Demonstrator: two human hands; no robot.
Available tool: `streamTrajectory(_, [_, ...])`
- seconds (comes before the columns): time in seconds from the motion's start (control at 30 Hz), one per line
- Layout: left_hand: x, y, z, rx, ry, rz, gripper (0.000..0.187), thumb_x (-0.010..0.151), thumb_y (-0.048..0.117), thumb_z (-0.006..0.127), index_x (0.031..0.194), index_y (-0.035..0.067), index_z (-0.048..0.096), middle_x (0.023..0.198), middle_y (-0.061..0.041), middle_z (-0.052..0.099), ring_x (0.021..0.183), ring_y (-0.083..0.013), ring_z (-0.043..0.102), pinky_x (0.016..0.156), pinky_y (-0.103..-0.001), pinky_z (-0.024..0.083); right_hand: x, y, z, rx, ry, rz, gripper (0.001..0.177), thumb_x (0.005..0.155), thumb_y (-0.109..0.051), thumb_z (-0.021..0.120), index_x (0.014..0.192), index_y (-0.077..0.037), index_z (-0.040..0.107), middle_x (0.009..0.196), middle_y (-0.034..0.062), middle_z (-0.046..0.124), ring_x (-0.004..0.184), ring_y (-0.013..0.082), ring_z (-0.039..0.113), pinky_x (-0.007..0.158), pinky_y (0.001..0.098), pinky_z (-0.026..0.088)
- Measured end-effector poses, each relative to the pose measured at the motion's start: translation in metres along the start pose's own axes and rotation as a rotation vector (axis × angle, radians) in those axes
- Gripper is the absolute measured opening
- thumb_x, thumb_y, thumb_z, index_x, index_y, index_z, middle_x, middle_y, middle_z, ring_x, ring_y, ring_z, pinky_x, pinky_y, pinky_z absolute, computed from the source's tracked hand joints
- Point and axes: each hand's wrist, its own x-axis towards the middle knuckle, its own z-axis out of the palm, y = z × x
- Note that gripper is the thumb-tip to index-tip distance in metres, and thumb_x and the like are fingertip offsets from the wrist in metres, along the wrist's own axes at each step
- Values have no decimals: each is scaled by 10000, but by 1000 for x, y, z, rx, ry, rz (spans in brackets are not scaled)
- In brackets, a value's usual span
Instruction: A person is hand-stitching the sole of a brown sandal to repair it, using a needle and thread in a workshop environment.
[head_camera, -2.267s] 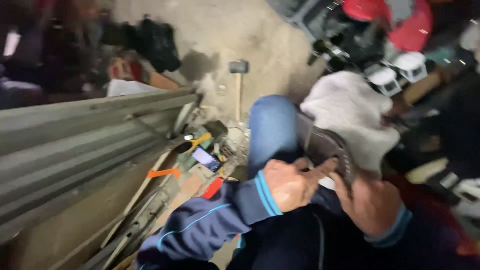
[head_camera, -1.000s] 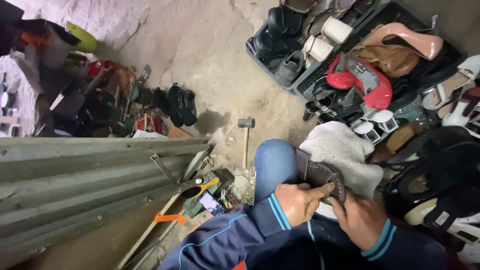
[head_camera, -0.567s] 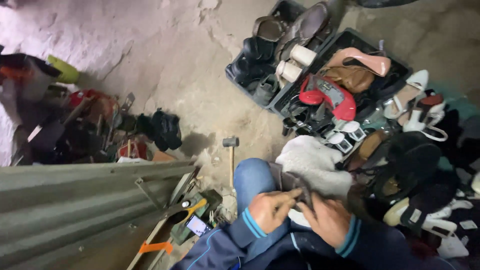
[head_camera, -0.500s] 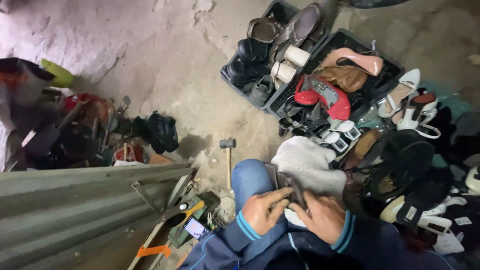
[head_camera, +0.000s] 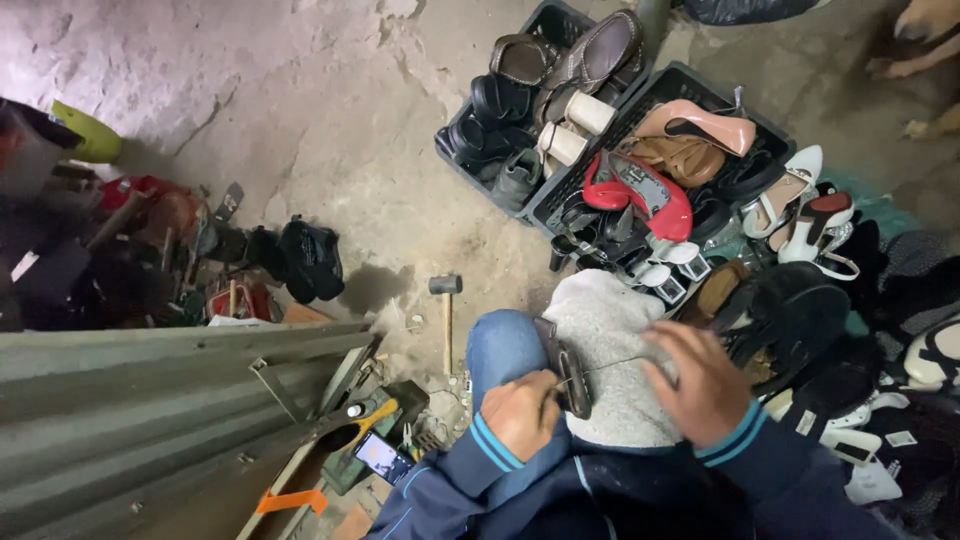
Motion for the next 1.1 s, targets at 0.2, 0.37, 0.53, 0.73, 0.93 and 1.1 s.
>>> streamTrajectory(0.2, [-4,5,0,-1,50,-21,297,1049,317,481,827,123,523,750,-120,641,678,-421,613,577,-542,442,-8,-32,24,165,-14,-257,253,929,-272,664,1128,-122,713,1330,54,667,1251,303,566,1036,458,504])
streamTrajectory(0.37, [-10,-8,5,-13,122,62,323,1075,308,511,806,129,533,707,-90,621,616,-394,588,541,-502,424,-15,-38,0,423,-83,-208,80,889,-169,704,889,-138,778,1234,-7,748,1096,204,703,1000,395,473])
streamTrajectory(0.53, [-5,-7,12,47,147,90,300,1078,323,509,848,144,577,753,-69,656,664,-368,626,525,-501,445,-18,-48,-29,1182,-364,53,261,964,-235,576,934,-24,728,1155,215,809,803,252,791,712,356,621])
streamTrajectory(0.73, [-4,-6,16,0,84,3,371,1082,431,464,877,140,569,694,-115,651,675,-422,645,545,-532,443,-7,-55,-11,499,-145,62,184,920,-239,670,999,-131,797,972,-20,830,902,118,775,818,282,572])
streamTrajectory(0.93, [-7,-10,12,-42,77,69,392,1089,422,454,855,124,555,756,-93,660,684,-412,631,571,-512,442,-16,-46,20,283,-139,12,226,925,-313,670,1113,-250,779,1016,-62,829,913,207,773,795,374,577])
streamTrajectory(1.1, [-5,-21,13,-69,62,129,440,1091,465,426,848,117,541,736,-79,621,650,-384,617,554,-499,441,-10,-40,27,274,-111,-47,234,938,-261,659,1140,-194,757,1080,-32,817,961,207,769,845,370,578])
